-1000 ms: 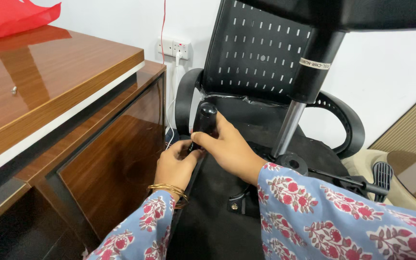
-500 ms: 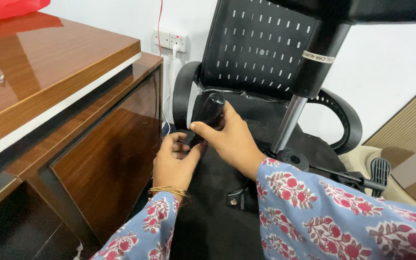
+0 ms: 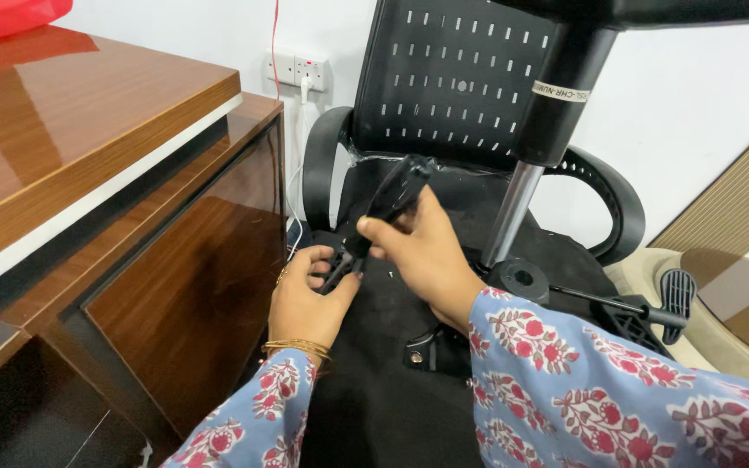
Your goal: The person uses a screwdriver to tighten screws on the underside of an overturned office chair, securing the base and armrest brackets to the seat frame. The hands repeatedly position screws and turn the screwdriver to fasten multiple attachment points.
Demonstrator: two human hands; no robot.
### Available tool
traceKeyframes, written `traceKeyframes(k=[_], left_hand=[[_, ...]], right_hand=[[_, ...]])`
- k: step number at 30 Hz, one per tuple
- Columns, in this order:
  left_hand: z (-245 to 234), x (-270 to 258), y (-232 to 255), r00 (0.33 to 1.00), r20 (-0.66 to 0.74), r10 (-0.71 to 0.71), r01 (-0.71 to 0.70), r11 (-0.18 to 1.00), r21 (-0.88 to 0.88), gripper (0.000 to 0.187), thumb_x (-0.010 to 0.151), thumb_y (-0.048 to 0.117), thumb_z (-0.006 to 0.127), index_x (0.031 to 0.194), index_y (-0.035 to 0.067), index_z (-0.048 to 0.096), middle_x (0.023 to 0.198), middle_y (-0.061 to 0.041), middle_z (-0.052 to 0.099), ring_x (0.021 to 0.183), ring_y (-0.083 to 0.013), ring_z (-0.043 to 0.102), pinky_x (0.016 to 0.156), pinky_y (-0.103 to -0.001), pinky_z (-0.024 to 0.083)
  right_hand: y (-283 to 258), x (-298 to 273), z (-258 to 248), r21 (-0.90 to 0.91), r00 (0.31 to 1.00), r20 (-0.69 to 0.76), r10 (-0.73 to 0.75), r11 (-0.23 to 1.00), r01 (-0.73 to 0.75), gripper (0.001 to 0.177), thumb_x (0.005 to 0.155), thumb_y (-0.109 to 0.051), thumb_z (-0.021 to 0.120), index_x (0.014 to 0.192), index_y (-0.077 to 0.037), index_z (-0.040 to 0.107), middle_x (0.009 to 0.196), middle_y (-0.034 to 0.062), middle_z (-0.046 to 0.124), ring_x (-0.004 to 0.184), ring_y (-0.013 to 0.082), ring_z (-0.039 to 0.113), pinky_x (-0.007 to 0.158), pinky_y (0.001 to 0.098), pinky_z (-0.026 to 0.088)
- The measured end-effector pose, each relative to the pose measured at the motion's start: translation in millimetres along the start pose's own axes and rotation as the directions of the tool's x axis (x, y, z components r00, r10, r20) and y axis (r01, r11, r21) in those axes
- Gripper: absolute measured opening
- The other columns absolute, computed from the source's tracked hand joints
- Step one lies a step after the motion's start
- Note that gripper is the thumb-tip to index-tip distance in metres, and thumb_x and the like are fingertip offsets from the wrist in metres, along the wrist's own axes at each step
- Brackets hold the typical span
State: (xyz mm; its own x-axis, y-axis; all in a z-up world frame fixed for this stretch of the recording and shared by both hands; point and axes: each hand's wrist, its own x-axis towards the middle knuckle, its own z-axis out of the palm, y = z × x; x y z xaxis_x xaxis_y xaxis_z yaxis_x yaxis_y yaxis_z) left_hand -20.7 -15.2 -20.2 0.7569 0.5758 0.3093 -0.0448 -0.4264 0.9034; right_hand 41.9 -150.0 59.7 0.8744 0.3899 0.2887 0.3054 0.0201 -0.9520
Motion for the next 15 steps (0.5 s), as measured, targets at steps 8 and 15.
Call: traceKeyframes(k=[8, 15], left_hand=[[3.1, -8.8, -8.1, 0.962, 0.268, -0.058, -0.065, 0.901, 0.43, 0.063, 0.065, 0.038, 0.086, 0.123, 0.025, 0.067, 0.128, -0.002, 0.065, 0.126, -0.0277, 0.054, 0.104, -0.046, 0.041], [-9.2, -12.0, -1.2, 0.79, 0.581, -0.195, -0.021, 0.939, 0.344, 0.095, 0.059, 0.064, 0.084, 0.137, 0.016, 0.063, 0.148, -0.013, 0.053, 0.142, -0.0297, 0.045, 0.117, -0.04, 0.035]], right_hand=[[6.7, -23.9, -32.8, -0.025, 0.945, -0.291, 0.153, 0.986, -0.167, 0.038, 0.094, -0.033, 0.069, 0.107, -0.007, 0.044, 0.078, 0.0047, 0.056, 0.061, 0.0118, 0.058, 0.055, 0.029, 0.052], [16.9, -23.7, -43.3, -0.078, 0.925, -0.356, -0.133, 0.991, 0.112, 0.03, 0.102, -0.035, 0.066, 0.116, -0.012, 0.052, 0.092, -0.0015, 0.057, 0.079, 0.0051, 0.055, 0.068, 0.0248, 0.051]])
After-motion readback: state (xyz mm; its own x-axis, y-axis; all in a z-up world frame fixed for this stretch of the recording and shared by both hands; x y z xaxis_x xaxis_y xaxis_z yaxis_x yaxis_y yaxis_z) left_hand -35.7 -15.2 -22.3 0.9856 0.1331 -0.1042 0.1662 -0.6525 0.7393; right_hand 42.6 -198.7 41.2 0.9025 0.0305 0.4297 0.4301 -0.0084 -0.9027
